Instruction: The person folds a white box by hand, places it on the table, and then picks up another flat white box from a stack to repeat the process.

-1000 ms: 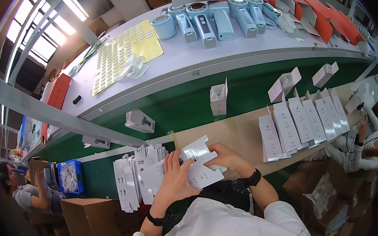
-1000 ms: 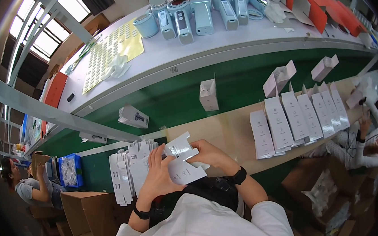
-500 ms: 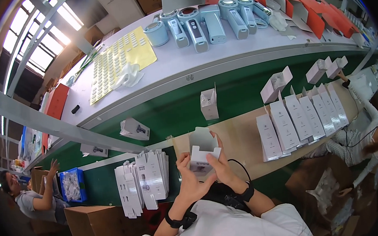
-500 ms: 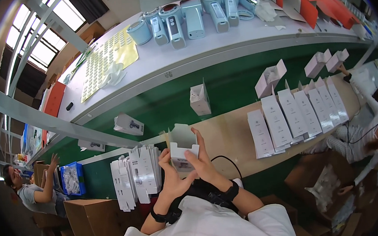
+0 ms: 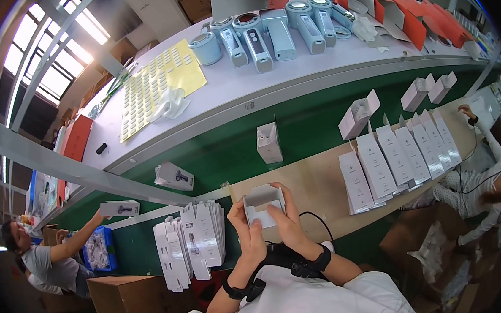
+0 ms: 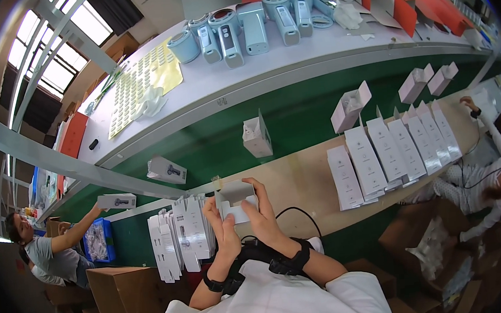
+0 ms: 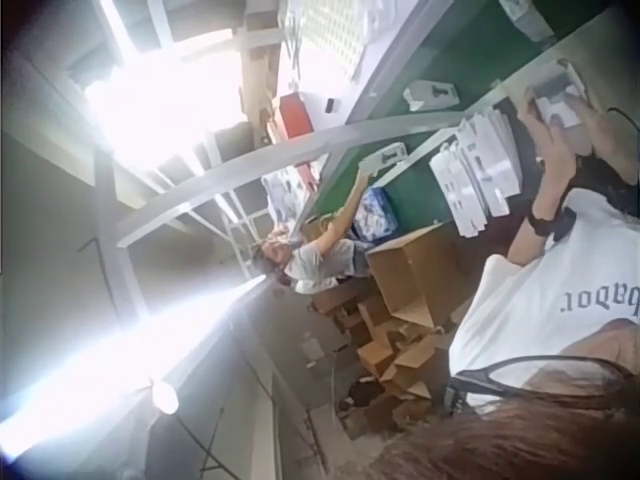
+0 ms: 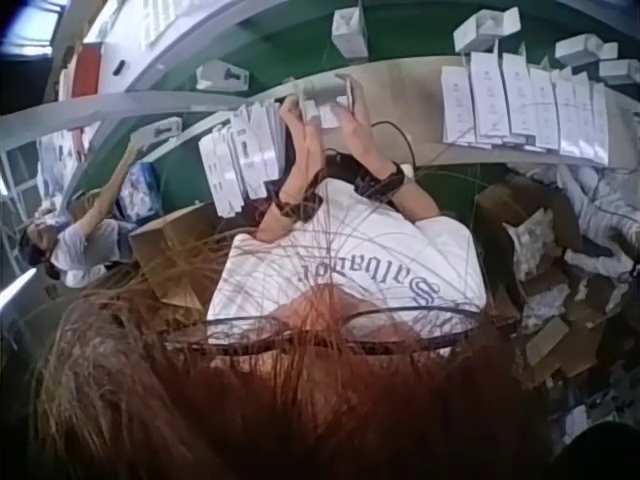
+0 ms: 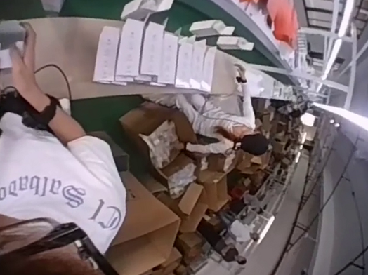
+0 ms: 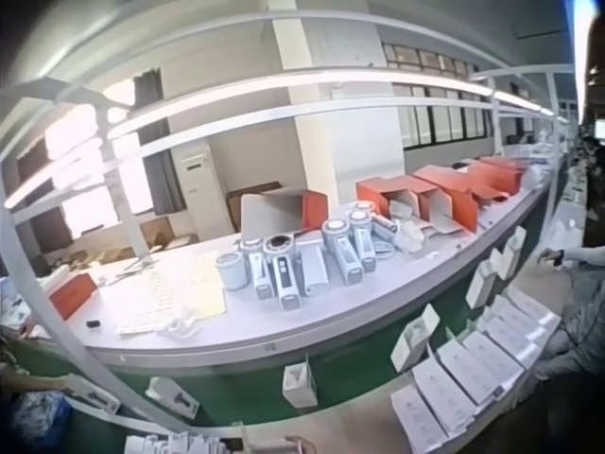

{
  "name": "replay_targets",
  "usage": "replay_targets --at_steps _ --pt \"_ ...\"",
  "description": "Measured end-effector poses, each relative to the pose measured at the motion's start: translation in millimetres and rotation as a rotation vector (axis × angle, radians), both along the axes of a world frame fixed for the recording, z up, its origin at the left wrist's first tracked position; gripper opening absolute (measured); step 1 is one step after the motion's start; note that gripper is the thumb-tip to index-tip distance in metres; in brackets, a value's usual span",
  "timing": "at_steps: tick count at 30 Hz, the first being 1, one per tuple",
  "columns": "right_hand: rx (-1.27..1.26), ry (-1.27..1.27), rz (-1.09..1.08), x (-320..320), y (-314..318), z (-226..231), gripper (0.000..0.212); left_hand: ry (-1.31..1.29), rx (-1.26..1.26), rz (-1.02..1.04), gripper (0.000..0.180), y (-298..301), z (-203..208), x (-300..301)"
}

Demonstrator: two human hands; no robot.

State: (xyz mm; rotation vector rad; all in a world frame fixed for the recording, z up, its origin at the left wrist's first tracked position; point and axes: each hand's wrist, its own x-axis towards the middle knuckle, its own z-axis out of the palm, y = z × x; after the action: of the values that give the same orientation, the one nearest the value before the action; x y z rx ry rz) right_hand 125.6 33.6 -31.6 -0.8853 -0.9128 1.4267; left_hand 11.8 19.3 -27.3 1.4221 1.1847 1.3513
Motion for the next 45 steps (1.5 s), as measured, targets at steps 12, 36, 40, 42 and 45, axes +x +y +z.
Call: replay_targets --at_steps 12,36,40,42,45 --pt "-0.039 0.421 0.182 14.9 13.5 9.2 0.051 0.071 0.116 -0.044 0.033 8.8 2.7 -6.3" --pt "-0.017 0.167 0.014 5.2 8.5 -18.4 0.031 -0.157 -0.111 -0.003 0.031 13.7 -5.2 -4.3" --pt "-0.026 0.138 0.001 3.3 7.7 -19.6 0.029 -0.109 -0.114 0.012 0.033 13.0 -6.3 -4.2" --pt "-0.029 0.134 -0.005 1.7 7.6 -20.8 0.029 -0.092 -0.106 0.015 0.033 13.6 -5.7 -4.0" --pt "-0.034 0.126 -0.018 1.1 7.6 -23.6 0.029 -0.056 -0.131 -0.006 0.038 12.8 -3.0 -5.2"
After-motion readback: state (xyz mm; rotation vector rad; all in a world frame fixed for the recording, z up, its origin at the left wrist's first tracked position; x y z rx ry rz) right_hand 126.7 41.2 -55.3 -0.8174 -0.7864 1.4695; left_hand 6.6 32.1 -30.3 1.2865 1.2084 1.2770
